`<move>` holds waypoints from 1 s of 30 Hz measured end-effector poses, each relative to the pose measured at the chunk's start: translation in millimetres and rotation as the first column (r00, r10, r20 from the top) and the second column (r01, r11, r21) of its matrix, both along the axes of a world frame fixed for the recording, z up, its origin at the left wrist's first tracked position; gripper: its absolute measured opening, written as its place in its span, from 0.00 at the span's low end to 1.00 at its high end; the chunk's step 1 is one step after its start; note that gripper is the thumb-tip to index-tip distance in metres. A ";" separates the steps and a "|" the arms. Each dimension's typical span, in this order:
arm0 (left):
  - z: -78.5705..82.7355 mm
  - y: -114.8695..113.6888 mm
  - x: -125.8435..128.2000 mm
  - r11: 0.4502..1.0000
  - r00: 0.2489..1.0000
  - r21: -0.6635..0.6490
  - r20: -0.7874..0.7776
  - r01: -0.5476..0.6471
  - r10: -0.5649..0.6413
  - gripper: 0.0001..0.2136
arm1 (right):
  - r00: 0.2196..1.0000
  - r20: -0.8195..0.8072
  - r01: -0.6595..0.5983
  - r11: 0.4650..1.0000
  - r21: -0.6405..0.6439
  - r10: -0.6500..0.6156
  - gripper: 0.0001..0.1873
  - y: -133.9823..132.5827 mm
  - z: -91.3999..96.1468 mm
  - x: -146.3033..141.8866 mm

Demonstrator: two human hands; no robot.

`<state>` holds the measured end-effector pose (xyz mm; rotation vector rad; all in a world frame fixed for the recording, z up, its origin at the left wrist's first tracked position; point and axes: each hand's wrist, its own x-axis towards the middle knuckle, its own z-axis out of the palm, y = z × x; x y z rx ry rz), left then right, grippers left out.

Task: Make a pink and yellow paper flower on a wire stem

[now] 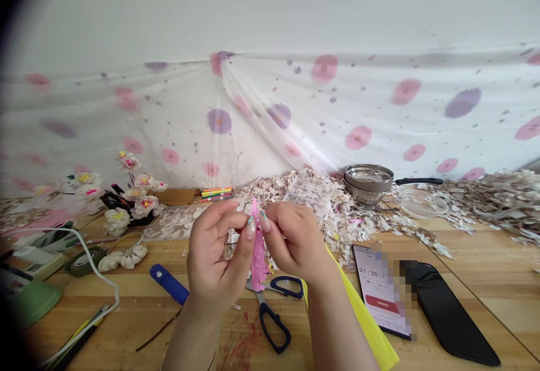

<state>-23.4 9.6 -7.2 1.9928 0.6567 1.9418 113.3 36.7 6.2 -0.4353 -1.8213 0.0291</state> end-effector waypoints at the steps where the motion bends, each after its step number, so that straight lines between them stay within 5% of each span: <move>1: -0.1 0.0 0.1 1.000 1.000 0.001 -0.007 0.004 -0.004 0.23 | 1.000 0.004 0.017 1.000 -0.001 -0.017 0.13 -0.5 -0.1 -0.1; 7: -0.3 -0.2 0.5 1.000 1.000 0.005 -0.010 0.026 -0.026 0.23 | 0.998 -0.038 -0.049 0.998 -0.044 0.047 0.19 -0.9 -1.6 1.3; 15: -1.4 -0.1 -0.3 0.999 1.000 -0.013 0.000 0.030 -0.030 0.24 | 0.998 -0.062 -0.021 1.000 -0.010 0.021 0.07 -0.6 0.1 3.4; 25: 0.5 -0.7 3.6 0.997 0.999 0.071 -0.038 -0.019 0.021 0.22 | 0.997 -0.070 0.007 0.993 -0.120 -0.016 0.20 -6.4 -1.3 0.2; 30: 0.6 -1.4 2.8 0.997 1.000 0.074 -0.008 -0.007 0.007 0.23 | 0.992 -0.114 -0.077 0.982 -0.170 0.059 0.21 -5.5 -4.2 -0.8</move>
